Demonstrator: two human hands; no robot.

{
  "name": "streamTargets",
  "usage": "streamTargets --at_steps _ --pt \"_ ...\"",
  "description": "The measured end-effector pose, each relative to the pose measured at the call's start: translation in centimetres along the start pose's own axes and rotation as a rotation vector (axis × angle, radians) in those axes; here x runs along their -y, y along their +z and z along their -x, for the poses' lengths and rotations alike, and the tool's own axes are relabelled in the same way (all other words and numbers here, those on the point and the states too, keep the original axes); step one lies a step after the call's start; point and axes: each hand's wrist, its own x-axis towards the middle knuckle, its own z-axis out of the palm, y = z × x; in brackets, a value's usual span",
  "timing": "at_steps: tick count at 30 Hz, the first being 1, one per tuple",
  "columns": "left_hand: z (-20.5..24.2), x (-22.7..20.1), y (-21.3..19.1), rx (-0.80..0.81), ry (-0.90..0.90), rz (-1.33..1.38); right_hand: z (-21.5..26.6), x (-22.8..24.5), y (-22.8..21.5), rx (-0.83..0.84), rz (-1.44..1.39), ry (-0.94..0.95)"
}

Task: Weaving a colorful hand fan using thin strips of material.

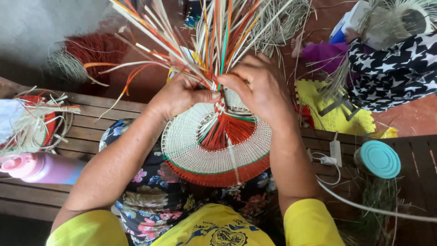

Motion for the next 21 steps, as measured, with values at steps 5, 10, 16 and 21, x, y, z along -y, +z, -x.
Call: streamTargets --at_steps 5,10,16,21 --pt "1.1 2.6 0.0 0.034 0.002 -0.093 4.4 0.5 0.6 0.084 -0.014 0.016" --pt "2.5 2.0 2.0 0.025 0.067 -0.151 5.0 2.2 1.4 0.208 -0.077 0.222" --pt "4.1 10.0 0.4 -0.062 0.068 -0.268 6.2 1.6 3.9 0.299 0.008 0.288" --pt "5.9 10.5 -0.6 -0.194 -0.014 -0.303 5.5 2.0 7.2 0.425 0.099 0.299"
